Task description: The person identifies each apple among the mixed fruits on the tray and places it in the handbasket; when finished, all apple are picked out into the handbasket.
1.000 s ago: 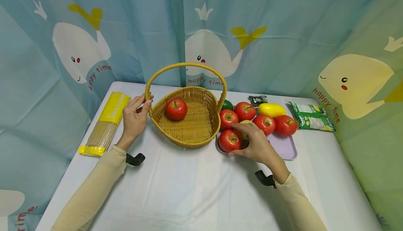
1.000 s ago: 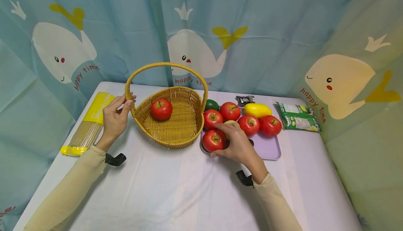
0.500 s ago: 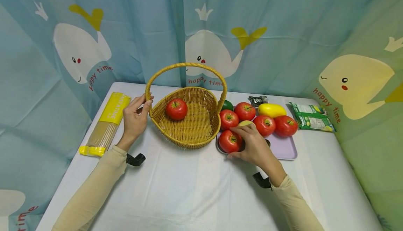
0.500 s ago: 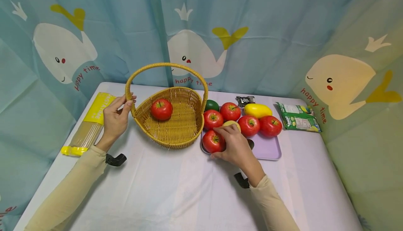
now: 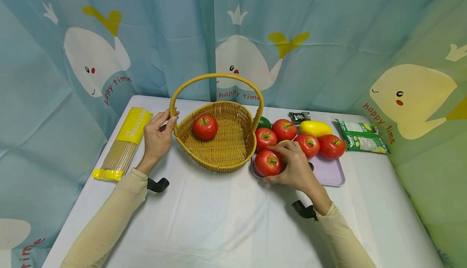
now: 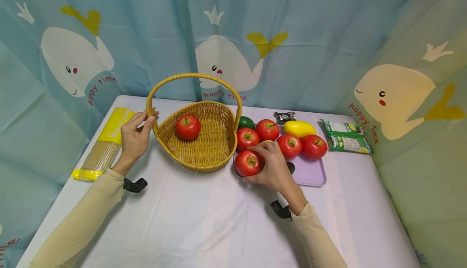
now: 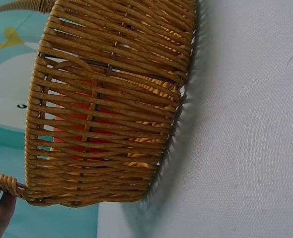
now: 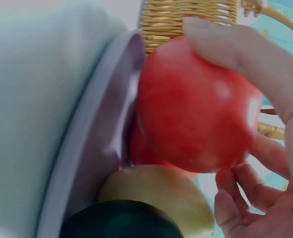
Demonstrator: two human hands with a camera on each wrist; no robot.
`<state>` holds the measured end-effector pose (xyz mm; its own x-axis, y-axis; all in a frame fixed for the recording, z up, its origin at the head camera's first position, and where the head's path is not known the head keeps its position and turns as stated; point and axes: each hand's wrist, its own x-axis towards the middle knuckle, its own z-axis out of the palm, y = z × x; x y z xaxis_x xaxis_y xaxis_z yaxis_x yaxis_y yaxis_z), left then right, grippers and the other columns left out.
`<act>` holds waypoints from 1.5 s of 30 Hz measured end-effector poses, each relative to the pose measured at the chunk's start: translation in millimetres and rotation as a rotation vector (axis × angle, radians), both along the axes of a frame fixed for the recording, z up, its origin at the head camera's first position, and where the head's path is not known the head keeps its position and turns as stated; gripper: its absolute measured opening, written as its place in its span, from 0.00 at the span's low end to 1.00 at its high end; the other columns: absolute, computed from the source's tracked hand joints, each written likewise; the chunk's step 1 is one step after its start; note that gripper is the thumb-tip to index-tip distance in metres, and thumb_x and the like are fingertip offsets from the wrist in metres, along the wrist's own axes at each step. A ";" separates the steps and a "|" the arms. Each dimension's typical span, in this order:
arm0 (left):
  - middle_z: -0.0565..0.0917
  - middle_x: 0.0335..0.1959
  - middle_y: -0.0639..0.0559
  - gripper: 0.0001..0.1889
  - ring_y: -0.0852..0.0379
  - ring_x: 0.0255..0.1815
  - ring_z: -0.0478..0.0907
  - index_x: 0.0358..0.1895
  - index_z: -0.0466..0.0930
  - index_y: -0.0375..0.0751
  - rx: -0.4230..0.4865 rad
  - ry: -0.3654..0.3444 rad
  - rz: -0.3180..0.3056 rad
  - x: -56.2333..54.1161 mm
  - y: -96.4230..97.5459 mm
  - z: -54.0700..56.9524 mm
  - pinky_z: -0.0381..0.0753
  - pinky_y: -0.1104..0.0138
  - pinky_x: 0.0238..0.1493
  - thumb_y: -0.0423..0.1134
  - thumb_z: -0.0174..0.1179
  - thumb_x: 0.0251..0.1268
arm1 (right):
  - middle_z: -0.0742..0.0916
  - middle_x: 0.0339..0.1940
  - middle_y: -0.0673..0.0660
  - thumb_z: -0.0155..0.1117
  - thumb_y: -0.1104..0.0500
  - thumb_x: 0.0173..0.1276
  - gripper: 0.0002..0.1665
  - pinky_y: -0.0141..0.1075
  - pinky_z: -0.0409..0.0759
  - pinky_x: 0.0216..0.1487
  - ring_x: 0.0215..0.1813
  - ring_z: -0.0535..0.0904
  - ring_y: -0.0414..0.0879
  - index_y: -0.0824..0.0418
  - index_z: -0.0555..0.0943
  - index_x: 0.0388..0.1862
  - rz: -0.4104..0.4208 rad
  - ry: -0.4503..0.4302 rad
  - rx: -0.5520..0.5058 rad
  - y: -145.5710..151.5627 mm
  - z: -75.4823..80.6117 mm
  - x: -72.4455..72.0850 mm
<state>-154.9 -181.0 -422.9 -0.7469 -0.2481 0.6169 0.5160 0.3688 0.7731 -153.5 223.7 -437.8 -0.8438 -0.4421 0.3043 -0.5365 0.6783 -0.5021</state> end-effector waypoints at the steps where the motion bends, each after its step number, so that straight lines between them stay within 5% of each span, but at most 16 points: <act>1: 0.86 0.48 0.24 0.14 0.67 0.46 0.80 0.58 0.82 0.17 0.001 -0.002 0.001 0.6 0.3 0.8 0.82 0.85 0.52 0.20 0.60 0.74 | 0.85 0.55 0.60 0.98 0.51 0.28 0.52 0.59 0.80 0.60 0.59 0.77 0.57 0.60 0.87 0.59 -0.001 -0.010 -0.026 0.4 1.6 -0.1; 5: 0.87 0.49 0.27 0.14 0.69 0.47 0.80 0.59 0.84 0.21 -0.007 -0.011 0.008 -4.2 -4.3 -8.2 0.82 0.83 0.52 0.22 0.61 0.74 | 0.84 0.55 0.55 0.98 0.52 0.29 0.52 0.55 0.84 0.59 0.59 0.80 0.52 0.56 0.85 0.60 -0.003 -0.048 -0.110 2.0 7.6 -1.4; 9: 0.88 0.50 0.30 0.14 0.69 0.49 0.82 0.59 0.85 0.24 -0.010 -0.012 0.006 -11.0 -10.0 -19.8 0.84 0.81 0.52 0.24 0.62 0.74 | 0.84 0.56 0.54 0.98 0.56 0.31 0.52 0.36 0.83 0.63 0.60 0.80 0.48 0.56 0.85 0.61 0.021 -0.082 -0.187 3.8 9.8 -3.6; 14: 0.87 0.49 0.27 0.14 0.66 0.48 0.82 0.59 0.84 0.21 -0.007 -0.004 0.002 -6.0 -5.4 -10.8 0.84 0.82 0.52 0.22 0.61 0.74 | 0.84 0.62 0.55 0.96 0.60 0.37 0.51 0.21 0.80 0.61 0.62 0.79 0.41 0.56 0.83 0.64 0.069 -0.156 -0.295 4.0 10.1 -7.8; 20: 0.86 0.47 0.22 0.14 0.68 0.46 0.81 0.57 0.83 0.17 -0.005 0.012 0.001 2.2 1.3 4.7 0.83 0.82 0.52 0.19 0.60 0.72 | 0.85 0.67 0.56 0.93 0.66 0.42 0.51 0.25 0.81 0.64 0.64 0.80 0.38 0.58 0.81 0.68 0.117 -0.275 -0.421 0.5 13.3 -14.1; 29: 0.88 0.50 0.28 0.15 0.69 0.48 0.81 0.60 0.84 0.22 0.019 0.005 -0.016 -12.9 -10.1 -20.2 0.84 0.81 0.53 0.22 0.62 0.73 | 0.85 0.66 0.56 0.84 0.77 0.43 0.50 0.31 0.86 0.63 0.61 0.83 0.46 0.66 0.79 0.70 0.247 -0.331 -0.582 -8.0 26.0 -26.1; 45: 0.88 0.50 0.29 0.15 0.67 0.49 0.83 0.60 0.85 0.23 0.020 0.018 -0.015 -15.7 -12.1 -24.6 0.85 0.80 0.53 0.23 0.63 0.73 | 0.86 0.68 0.54 0.88 0.71 0.48 0.49 0.35 0.85 0.65 0.64 0.84 0.49 0.57 0.81 0.72 0.225 -0.430 -0.588 -50.5 51.6 -46.6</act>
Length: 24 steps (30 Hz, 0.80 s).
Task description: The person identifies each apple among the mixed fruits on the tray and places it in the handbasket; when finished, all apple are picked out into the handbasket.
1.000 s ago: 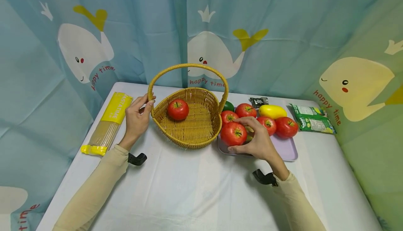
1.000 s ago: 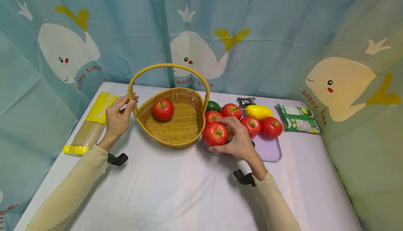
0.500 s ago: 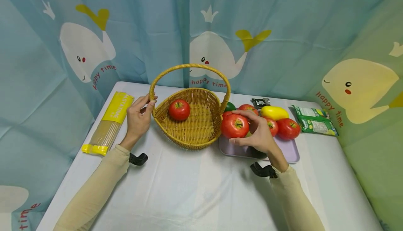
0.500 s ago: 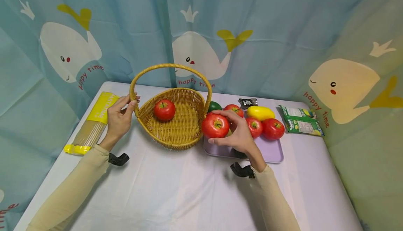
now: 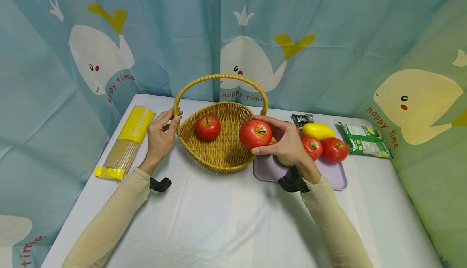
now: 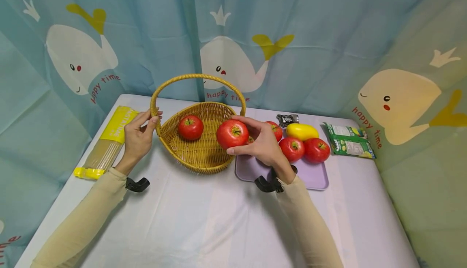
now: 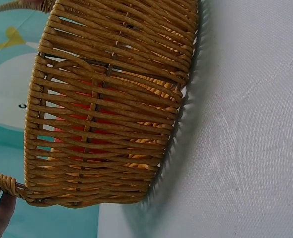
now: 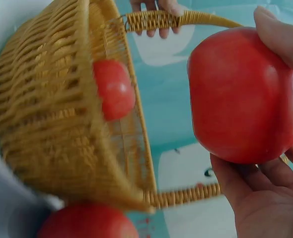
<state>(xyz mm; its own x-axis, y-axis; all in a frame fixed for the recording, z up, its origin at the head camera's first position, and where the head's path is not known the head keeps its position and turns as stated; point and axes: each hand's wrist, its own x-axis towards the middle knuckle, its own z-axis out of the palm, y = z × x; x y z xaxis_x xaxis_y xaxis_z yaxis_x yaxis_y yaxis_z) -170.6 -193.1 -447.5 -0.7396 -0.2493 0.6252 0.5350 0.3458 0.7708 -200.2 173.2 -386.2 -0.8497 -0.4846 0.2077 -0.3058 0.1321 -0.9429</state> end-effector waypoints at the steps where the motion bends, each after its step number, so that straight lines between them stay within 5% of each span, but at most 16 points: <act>1: 0.88 0.50 0.29 0.15 0.67 0.49 0.83 0.60 0.85 0.24 0.002 0.002 -0.004 0.4 0.2 0.2 0.85 0.80 0.53 0.23 0.63 0.73 | 0.85 0.69 0.54 0.87 0.71 0.49 0.49 0.35 0.85 0.66 0.64 0.84 0.49 0.57 0.81 0.72 0.005 -0.013 -0.004 -3.9 0.6 -0.6; 7: 0.89 0.51 0.33 0.16 0.65 0.52 0.83 0.62 0.85 0.28 0.006 0.005 -0.032 1.2 -0.6 0.2 0.86 0.78 0.54 0.26 0.62 0.75 | 0.84 0.71 0.53 0.87 0.68 0.52 0.49 0.37 0.83 0.69 0.68 0.81 0.50 0.54 0.80 0.74 0.025 -0.081 -0.034 -27.2 3.2 -4.1; 24: 0.88 0.51 0.32 0.16 0.67 0.50 0.82 0.61 0.85 0.26 -0.001 -0.014 -0.015 0.7 -0.9 1.3 0.85 0.80 0.53 0.24 0.63 0.74 | 0.85 0.67 0.55 0.87 0.65 0.52 0.49 0.42 0.83 0.70 0.66 0.81 0.49 0.58 0.77 0.74 0.016 -0.026 -0.029 -63.1 -0.8 -29.2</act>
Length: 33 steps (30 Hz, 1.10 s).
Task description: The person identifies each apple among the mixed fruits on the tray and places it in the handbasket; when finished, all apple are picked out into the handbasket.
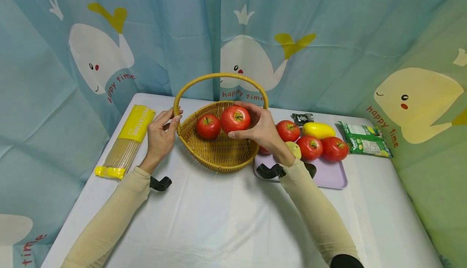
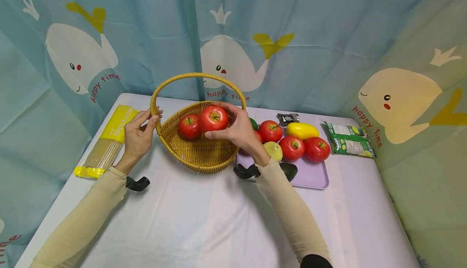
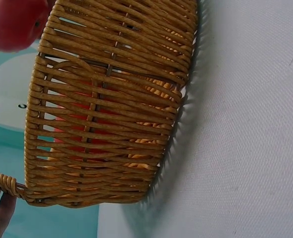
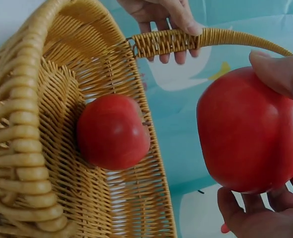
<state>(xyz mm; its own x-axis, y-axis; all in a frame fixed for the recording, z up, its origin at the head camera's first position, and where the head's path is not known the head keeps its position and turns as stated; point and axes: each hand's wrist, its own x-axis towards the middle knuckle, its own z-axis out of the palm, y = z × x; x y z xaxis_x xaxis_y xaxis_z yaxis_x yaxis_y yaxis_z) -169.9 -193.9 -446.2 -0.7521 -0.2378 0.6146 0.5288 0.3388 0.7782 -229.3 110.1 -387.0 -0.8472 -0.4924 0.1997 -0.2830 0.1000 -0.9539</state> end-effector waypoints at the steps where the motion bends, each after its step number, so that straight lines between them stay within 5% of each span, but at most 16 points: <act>1: 0.88 0.51 0.31 0.16 0.68 0.50 0.82 0.61 0.85 0.26 0.000 -0.001 0.003 0.0 0.7 0.5 0.85 0.80 0.53 0.24 0.63 0.74 | 0.85 0.67 0.55 0.87 0.65 0.52 0.49 0.42 0.84 0.70 0.66 0.82 0.50 0.58 0.77 0.74 -0.004 0.002 0.001 -1.4 0.2 -0.8; 8: 0.86 0.50 0.24 0.15 0.67 0.49 0.82 0.60 0.82 0.19 -0.003 -0.005 0.027 -0.5 2.9 0.5 0.84 0.81 0.53 0.21 0.60 0.74 | 0.83 0.68 0.53 0.89 0.60 0.52 0.49 0.46 0.85 0.68 0.65 0.82 0.51 0.54 0.77 0.74 -0.023 0.015 0.050 -13.7 -0.7 -6.4; 20: 0.89 0.50 0.31 0.16 0.69 0.49 0.82 0.60 0.85 0.25 0.010 -0.005 0.000 -0.2 1.0 0.3 0.85 0.81 0.51 0.23 0.63 0.73 | 0.85 0.66 0.49 0.90 0.56 0.52 0.47 0.47 0.86 0.66 0.61 0.83 0.49 0.45 0.80 0.72 -0.071 -0.010 0.124 -23.4 -3.9 -24.2; 33: 0.89 0.50 0.32 0.16 0.69 0.50 0.82 0.61 0.85 0.27 0.010 -0.006 -0.008 0.5 -0.1 -0.4 0.86 0.78 0.53 0.23 0.62 0.74 | 0.82 0.71 0.57 0.88 0.63 0.53 0.52 0.52 0.80 0.73 0.68 0.79 0.55 0.53 0.76 0.77 -0.094 -0.077 0.223 -31.7 -9.7 -39.3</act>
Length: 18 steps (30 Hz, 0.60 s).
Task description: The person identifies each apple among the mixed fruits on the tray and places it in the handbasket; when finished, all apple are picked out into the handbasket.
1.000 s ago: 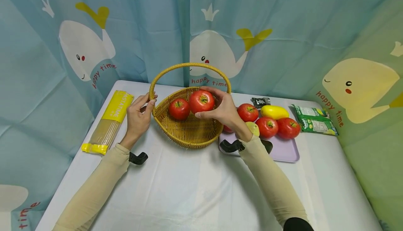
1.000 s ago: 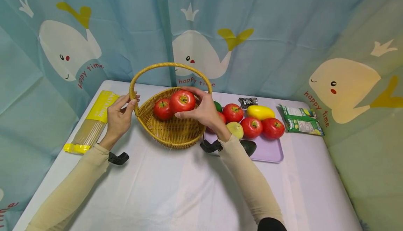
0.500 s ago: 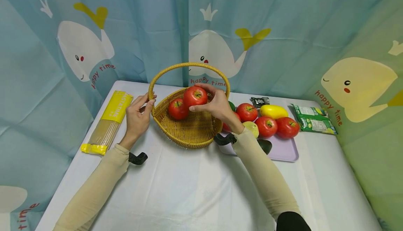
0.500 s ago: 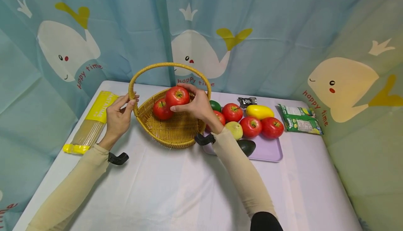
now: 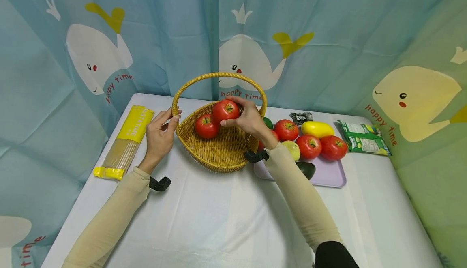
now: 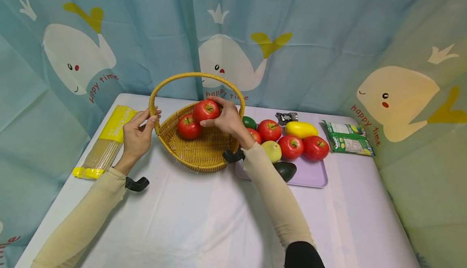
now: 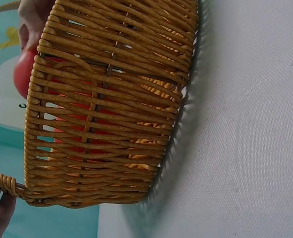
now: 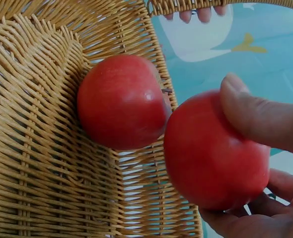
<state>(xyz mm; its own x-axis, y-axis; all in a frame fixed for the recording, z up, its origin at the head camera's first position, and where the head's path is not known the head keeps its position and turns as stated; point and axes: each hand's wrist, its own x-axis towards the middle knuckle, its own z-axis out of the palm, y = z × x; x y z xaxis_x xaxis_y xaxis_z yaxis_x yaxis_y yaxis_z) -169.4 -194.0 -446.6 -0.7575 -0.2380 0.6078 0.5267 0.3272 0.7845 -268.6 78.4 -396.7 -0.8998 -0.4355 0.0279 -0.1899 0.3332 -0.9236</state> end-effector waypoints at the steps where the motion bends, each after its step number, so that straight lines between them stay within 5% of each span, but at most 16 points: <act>1: 0.88 0.50 0.32 0.16 0.69 0.49 0.82 0.61 0.85 0.27 -0.001 0.001 0.002 -0.3 0.0 0.1 0.86 0.78 0.53 0.23 0.62 0.74 | 0.82 0.71 0.57 0.88 0.64 0.53 0.52 0.52 0.79 0.74 0.69 0.78 0.55 0.54 0.75 0.77 0.001 -0.002 0.004 -0.5 -0.7 -1.0; 18: 0.89 0.50 0.33 0.16 0.65 0.50 0.83 0.61 0.86 0.29 -0.012 0.014 0.006 -0.7 -0.1 0.1 0.86 0.78 0.52 0.25 0.63 0.74 | 0.78 0.72 0.65 0.84 0.68 0.56 0.52 0.56 0.80 0.73 0.69 0.77 0.61 0.59 0.71 0.79 -0.015 -0.025 0.183 -1.8 -2.7 -4.9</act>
